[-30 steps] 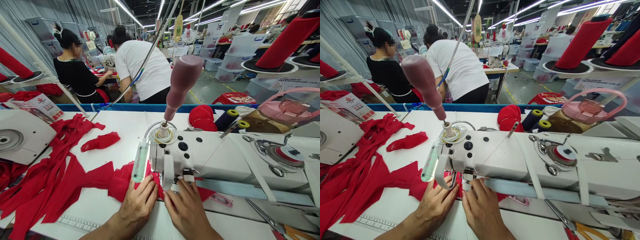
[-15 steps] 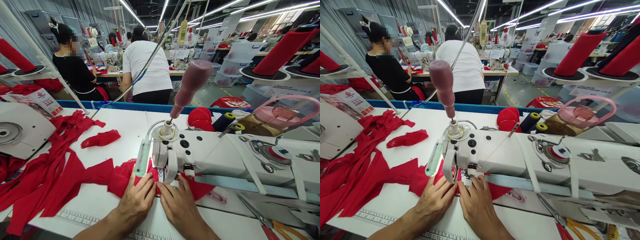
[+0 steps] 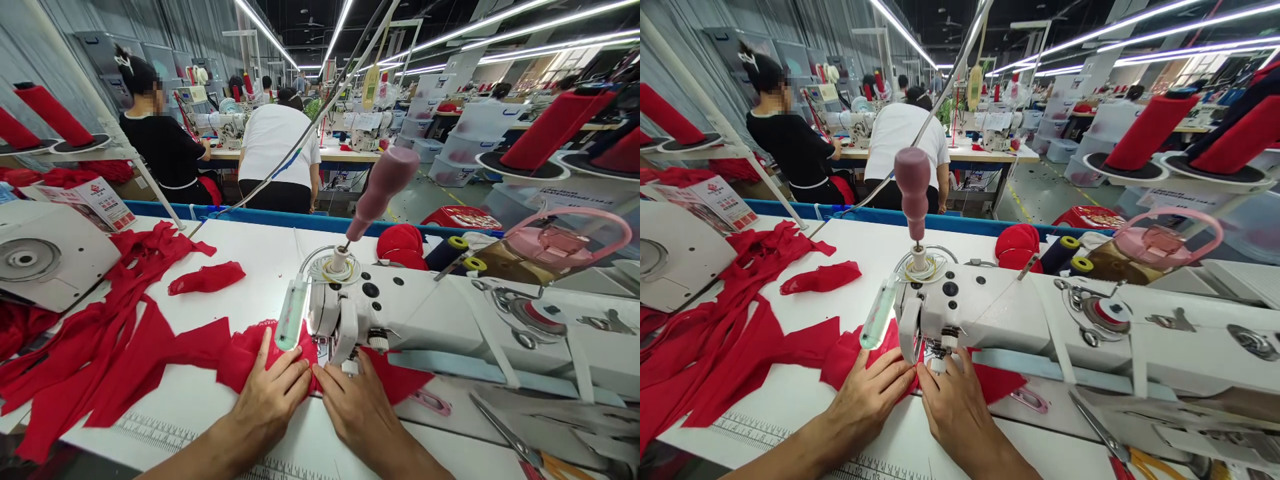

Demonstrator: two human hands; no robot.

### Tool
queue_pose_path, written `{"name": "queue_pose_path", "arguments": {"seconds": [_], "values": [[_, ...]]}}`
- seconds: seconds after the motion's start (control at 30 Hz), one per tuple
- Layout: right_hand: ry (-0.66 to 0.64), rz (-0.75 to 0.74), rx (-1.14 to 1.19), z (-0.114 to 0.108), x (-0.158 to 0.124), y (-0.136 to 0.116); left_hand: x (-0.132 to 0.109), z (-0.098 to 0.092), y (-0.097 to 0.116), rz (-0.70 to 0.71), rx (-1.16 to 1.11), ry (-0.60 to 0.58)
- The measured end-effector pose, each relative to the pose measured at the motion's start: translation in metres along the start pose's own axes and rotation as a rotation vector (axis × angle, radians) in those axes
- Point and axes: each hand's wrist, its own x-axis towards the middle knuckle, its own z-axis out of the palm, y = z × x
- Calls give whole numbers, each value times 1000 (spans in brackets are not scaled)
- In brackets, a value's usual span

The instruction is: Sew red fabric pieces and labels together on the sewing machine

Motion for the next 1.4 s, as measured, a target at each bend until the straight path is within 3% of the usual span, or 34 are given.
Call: {"name": "queue_pose_path", "arguments": {"seconds": [0.1,0.3,0.77,0.93,1.13,1.27,1.33,1.4], "values": [[65,5,14,7,-3,3,-2,5,0,30,75,68],[57,24,13,12,-8,4,0,7,0,33,83,90],[41,99,76,6,-6,2,0,2,2,-73,12,-7],[56,161,122,4,-4,4,-7,7,4,-25,101,13],[93,212,214,3,2,6,-1,8,6,-45,54,51],[5,132,110,-24,6,-9,2,7,7,2,90,59],[-50,12,79,-55,9,-17,2,8,7,20,111,62],[-24,-153,89,-97,17,-20,1,8,8,26,123,51]]}}
